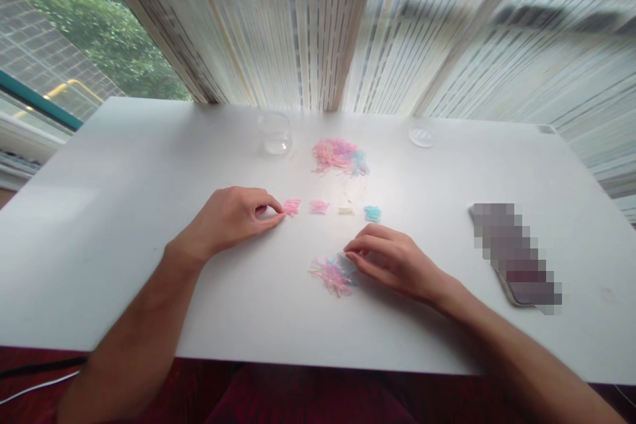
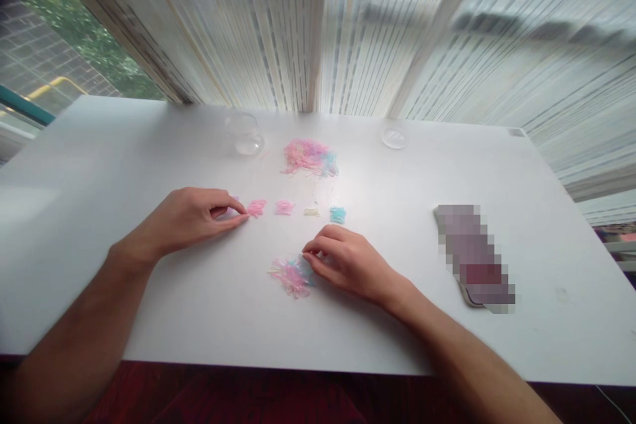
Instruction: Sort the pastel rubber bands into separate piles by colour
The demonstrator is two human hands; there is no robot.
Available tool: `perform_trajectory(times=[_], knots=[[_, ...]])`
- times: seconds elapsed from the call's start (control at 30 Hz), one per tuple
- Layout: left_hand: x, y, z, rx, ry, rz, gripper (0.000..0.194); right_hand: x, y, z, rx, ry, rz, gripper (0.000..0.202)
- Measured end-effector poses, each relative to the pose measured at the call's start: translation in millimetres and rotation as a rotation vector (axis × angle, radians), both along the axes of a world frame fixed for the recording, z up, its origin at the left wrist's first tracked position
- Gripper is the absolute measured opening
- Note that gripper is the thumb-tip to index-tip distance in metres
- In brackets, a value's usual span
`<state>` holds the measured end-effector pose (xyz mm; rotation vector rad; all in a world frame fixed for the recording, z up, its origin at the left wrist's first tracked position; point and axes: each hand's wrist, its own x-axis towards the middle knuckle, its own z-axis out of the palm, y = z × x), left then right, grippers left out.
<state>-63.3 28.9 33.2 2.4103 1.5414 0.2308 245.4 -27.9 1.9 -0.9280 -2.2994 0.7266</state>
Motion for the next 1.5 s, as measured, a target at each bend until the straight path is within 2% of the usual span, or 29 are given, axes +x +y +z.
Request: perform_trajectory(times=[0.47,0.6,0.73,0.8,0.97,1.17,1.5], knots=[[-1,0,-3.5,0.028,-0.027,-0.012,0.017,1,0,1.0,0.000,-0.025,0.002,0.015],[0,0,-2.7,0.123,-0.087,-0.055,0.018,0,0,0.4,0.004,-0.021,-0.006,0.014],[13,-7,-4.7,0.250,-0.256,-0.130,0.022,2,1,1.6,0.000,-0.046,-0.028,0.014],[25,-14,-8.2,0.219,-0.353,-0.238,0.018,4,2,3.3,-0.004,-0.073,-0.036,0.016],[50,-31,-17.1,-0.027,-0.356,-0.438,0.018,9,3,10.6,-0.072,-0.159,-0.005,0.019],[50,-32,-16.7,-0.143,-0.268,-0.442,0.019,7,1,15.3,-0.114,-0.191,0.018,0.011],[53,-34,-15.6,-0.189,-0.312,-0.477,0.015,1,1,8.1,-0.047,-0.195,0.033,0.007]])
